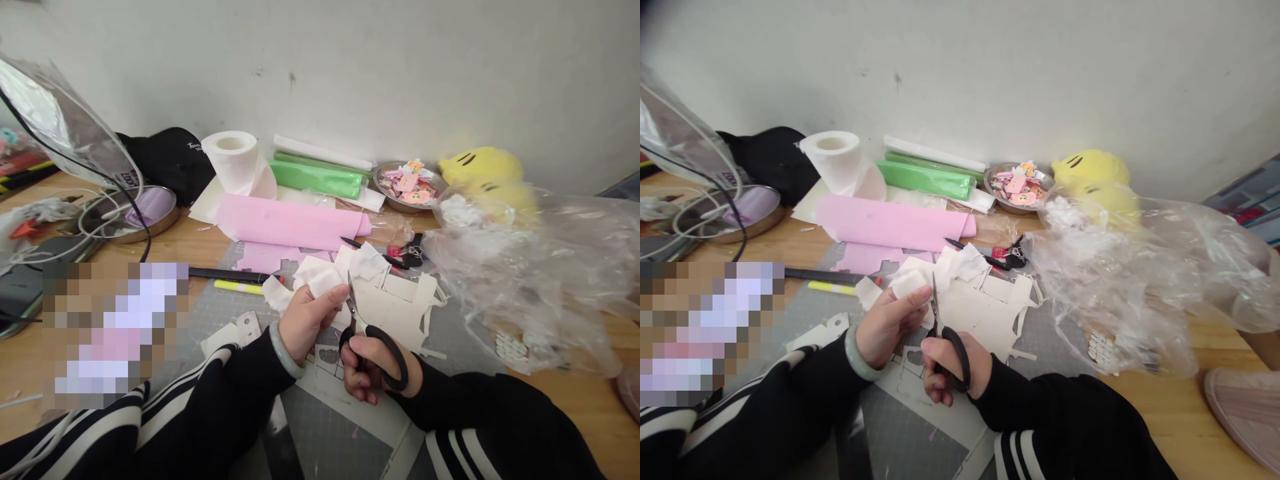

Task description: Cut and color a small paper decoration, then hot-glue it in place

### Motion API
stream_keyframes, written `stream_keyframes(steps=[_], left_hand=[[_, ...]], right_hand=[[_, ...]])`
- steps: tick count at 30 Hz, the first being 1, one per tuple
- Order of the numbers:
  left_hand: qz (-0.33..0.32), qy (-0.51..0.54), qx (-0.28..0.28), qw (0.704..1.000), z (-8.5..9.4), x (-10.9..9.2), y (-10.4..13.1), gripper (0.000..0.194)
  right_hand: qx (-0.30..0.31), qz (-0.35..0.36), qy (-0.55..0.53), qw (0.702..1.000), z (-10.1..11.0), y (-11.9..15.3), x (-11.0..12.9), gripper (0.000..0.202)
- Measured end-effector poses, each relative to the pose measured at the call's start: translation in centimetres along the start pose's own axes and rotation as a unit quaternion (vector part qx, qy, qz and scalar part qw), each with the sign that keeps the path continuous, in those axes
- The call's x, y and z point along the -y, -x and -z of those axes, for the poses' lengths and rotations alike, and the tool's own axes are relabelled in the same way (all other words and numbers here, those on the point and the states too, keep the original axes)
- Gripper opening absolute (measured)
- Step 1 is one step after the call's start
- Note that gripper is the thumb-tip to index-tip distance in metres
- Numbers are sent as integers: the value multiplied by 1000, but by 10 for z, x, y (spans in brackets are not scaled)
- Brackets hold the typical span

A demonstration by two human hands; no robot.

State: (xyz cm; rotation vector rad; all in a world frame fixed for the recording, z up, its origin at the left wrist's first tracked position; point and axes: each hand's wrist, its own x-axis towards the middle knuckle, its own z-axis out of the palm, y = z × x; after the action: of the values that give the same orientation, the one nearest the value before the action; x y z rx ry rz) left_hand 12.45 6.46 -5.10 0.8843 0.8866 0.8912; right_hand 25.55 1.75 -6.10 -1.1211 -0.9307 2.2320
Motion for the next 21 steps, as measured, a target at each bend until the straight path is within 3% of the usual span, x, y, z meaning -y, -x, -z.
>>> stream_keyframes(steps=[10, 21], left_hand=[[9, 56, 9, 998, -2, -1, 0, 48], [-36, 47, -59, 997, -1, 1, -1, 50]], right_hand=[[-79, -12, 84, 993, -10, 5, 9, 59], [-48, -14, 45, 998, -3, 7, 7, 52]])
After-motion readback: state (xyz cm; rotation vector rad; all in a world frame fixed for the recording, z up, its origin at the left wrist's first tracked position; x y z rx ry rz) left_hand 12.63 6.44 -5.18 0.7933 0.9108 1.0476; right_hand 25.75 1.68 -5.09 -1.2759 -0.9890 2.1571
